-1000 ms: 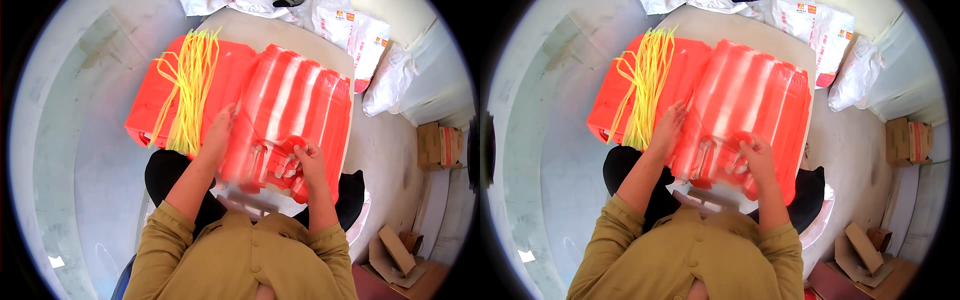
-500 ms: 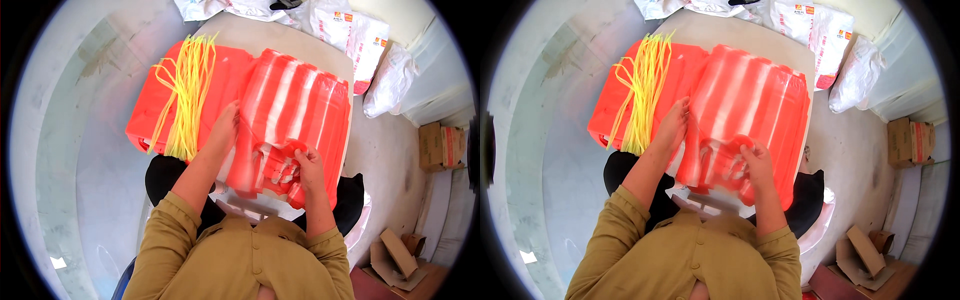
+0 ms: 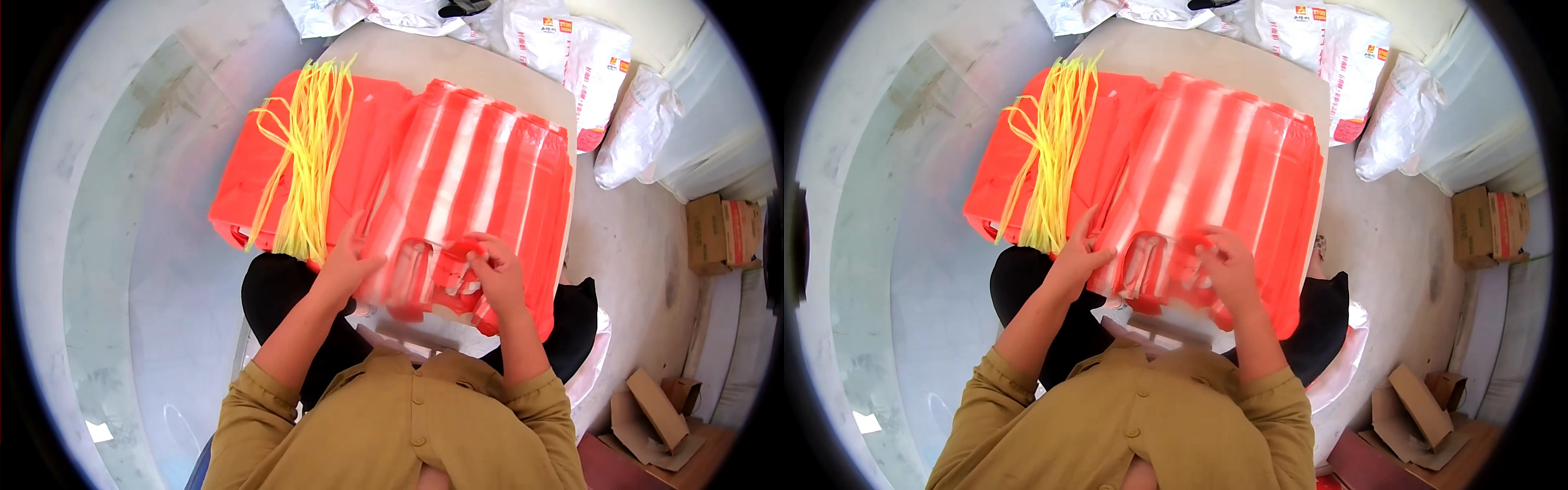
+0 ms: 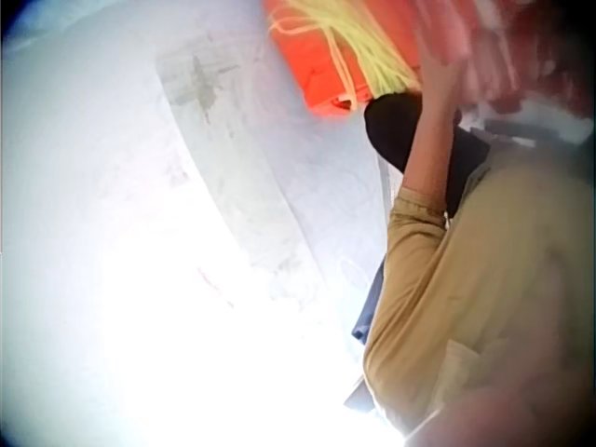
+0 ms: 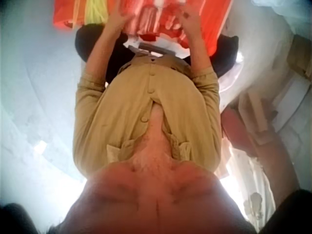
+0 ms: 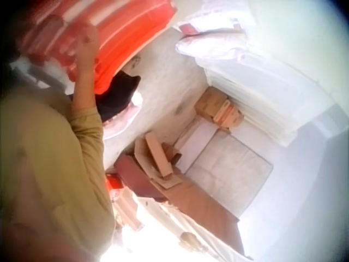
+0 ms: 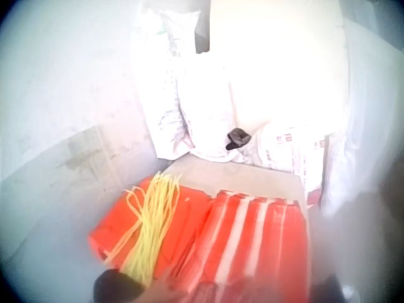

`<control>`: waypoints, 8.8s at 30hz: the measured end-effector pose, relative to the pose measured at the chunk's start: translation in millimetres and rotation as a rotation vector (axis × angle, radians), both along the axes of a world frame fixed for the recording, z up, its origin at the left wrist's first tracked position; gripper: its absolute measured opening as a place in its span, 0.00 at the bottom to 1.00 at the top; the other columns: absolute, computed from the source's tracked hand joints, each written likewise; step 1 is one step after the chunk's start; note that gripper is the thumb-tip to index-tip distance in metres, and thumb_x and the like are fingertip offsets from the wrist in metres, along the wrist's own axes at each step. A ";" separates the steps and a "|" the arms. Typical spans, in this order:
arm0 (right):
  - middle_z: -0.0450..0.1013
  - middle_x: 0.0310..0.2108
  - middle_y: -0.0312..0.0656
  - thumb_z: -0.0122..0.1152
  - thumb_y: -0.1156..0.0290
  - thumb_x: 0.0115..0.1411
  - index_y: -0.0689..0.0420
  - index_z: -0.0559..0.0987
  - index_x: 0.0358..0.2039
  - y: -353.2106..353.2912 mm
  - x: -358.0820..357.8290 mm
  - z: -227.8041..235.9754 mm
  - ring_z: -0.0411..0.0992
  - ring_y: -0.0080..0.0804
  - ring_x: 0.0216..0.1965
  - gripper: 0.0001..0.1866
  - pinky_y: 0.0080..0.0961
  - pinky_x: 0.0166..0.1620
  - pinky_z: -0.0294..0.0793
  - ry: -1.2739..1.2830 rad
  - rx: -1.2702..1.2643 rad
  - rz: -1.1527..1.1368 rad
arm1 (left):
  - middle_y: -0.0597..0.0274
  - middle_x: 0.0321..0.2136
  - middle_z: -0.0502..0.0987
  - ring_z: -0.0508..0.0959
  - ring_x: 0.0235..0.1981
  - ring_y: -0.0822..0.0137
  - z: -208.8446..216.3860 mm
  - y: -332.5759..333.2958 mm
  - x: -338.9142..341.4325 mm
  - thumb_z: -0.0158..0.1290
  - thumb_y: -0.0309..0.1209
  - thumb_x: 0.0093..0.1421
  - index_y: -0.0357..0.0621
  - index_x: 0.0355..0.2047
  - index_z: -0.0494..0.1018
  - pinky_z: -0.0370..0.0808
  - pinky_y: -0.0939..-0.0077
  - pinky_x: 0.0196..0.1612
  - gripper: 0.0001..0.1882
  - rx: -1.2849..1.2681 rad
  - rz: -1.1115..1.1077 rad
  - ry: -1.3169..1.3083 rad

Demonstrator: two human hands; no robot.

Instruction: The person sits on the floor and repeatedly folds stacks of red and white striped plastic bags. They then tie each folded stack with a yellow string and place the finished bundles into a white plastic bag on the floor.

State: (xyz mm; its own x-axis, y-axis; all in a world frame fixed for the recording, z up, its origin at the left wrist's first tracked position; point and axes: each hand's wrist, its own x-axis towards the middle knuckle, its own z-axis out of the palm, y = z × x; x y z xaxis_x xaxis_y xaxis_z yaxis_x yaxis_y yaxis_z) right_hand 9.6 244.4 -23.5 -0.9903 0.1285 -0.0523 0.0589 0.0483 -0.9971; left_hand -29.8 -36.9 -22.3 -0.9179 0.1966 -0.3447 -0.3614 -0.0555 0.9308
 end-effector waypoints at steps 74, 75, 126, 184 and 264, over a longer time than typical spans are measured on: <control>0.80 0.38 0.45 0.65 0.73 0.61 0.59 0.82 0.42 23.3 -23.4 3.1 0.78 0.43 0.41 0.09 0.38 0.45 0.78 0.120 0.827 0.083 | 0.53 0.37 0.82 0.80 0.42 0.48 5.0 94.3 -29.7 0.60 0.21 0.57 0.41 0.38 0.78 0.77 0.54 0.47 0.08 -0.691 -0.492 0.899; 0.80 0.38 0.45 0.65 0.73 0.62 0.59 0.82 0.43 27.3 -19.6 5.4 0.78 0.42 0.42 0.09 0.37 0.45 0.78 0.116 0.812 0.096 | 0.51 0.34 0.81 0.80 0.39 0.46 4.0 93.9 -33.3 0.59 0.24 0.60 0.40 0.38 0.78 0.77 0.53 0.44 0.06 -0.729 -0.493 0.929; 0.72 0.61 0.50 0.55 0.76 0.71 0.59 0.59 0.73 77.6 62.1 15.7 0.75 0.27 0.55 0.32 0.26 0.58 0.74 -0.230 0.287 -0.263 | 0.41 0.30 0.78 0.78 0.36 0.37 -2.1 87.7 -40.2 0.50 0.29 0.69 0.38 0.38 0.70 0.72 0.46 0.37 0.07 -0.539 -0.328 0.678; 0.78 0.49 0.47 0.49 0.74 0.72 0.63 0.76 0.52 52.3 109.1 22.6 0.78 0.38 0.50 0.13 0.39 0.52 0.81 -0.355 -0.394 -0.222 | 0.55 0.39 0.82 0.80 0.44 0.53 -19.8 78.1 -37.4 0.57 0.25 0.56 0.40 0.38 0.76 0.79 0.60 0.46 0.09 -0.686 -0.668 1.169; 0.79 0.46 0.48 0.68 0.76 0.54 0.61 0.83 0.39 0.5 10.6 14.5 0.79 0.49 0.48 0.11 0.39 0.50 0.81 0.631 1.008 0.309 | 0.57 0.31 0.79 0.80 0.33 0.51 -21.6 102.1 -34.8 0.61 0.27 0.58 0.44 0.36 0.77 0.77 0.55 0.36 0.06 -0.681 -0.371 0.897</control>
